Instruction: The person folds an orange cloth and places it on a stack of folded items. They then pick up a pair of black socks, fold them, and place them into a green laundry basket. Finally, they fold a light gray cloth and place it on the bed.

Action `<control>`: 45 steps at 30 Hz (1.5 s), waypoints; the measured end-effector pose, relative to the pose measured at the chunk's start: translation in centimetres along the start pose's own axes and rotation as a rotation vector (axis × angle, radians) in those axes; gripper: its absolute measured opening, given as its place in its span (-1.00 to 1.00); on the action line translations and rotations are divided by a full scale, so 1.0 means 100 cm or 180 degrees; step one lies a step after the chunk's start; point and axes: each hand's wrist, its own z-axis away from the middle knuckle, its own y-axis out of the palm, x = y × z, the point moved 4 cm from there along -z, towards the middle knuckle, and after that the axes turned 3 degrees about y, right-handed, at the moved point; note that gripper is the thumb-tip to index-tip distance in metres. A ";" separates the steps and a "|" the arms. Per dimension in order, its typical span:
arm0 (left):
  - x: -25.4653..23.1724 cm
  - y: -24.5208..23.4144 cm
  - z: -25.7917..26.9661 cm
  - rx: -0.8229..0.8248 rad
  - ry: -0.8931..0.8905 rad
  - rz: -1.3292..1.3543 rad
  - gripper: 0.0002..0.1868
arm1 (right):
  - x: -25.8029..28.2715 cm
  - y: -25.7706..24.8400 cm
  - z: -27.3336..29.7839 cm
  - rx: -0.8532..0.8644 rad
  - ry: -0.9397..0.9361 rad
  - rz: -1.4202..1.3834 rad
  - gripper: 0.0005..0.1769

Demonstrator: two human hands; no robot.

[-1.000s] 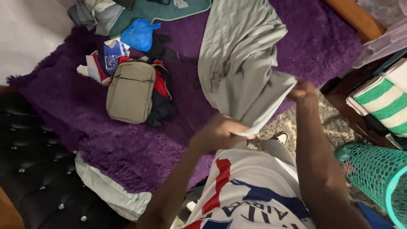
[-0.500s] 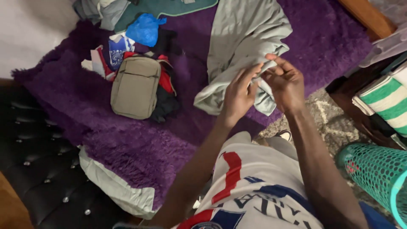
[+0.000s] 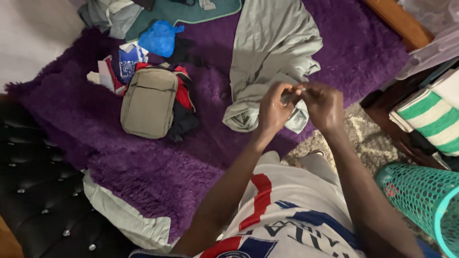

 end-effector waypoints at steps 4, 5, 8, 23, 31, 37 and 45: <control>-0.009 -0.006 -0.004 0.0149 0.0095 0.0116 -0.74 | -0.002 -0.007 0.001 0.0078 -0.0175 0.0127 -0.81; -0.013 -0.009 -0.006 0.0134 0.0069 0.0121 -0.74 | -0.004 -0.009 0.002 0.0130 -0.0112 0.0229 -0.78; -0.023 -0.019 -0.013 0.0131 0.0042 0.0006 -0.77 | -0.006 -0.013 0.006 0.0279 -0.0413 0.0628 -0.76; -0.051 -0.044 -0.056 -0.0240 0.0001 -0.0553 -0.68 | -0.003 -0.009 -0.026 -0.0060 -0.1251 0.0375 -0.73; -0.053 -0.045 -0.056 -0.0073 -0.0144 -0.0807 -0.73 | -0.011 -0.010 -0.032 0.0249 -0.1187 0.0453 -0.81; -0.040 -0.037 -0.046 -0.0441 -0.0116 -0.0759 -0.67 | -0.016 0.005 -0.035 0.0662 -0.0647 -0.0661 -0.81; -0.043 -0.048 -0.036 -0.0637 -0.0034 -0.0222 -0.79 | -0.046 0.014 -0.034 0.1329 0.0180 0.0604 -0.77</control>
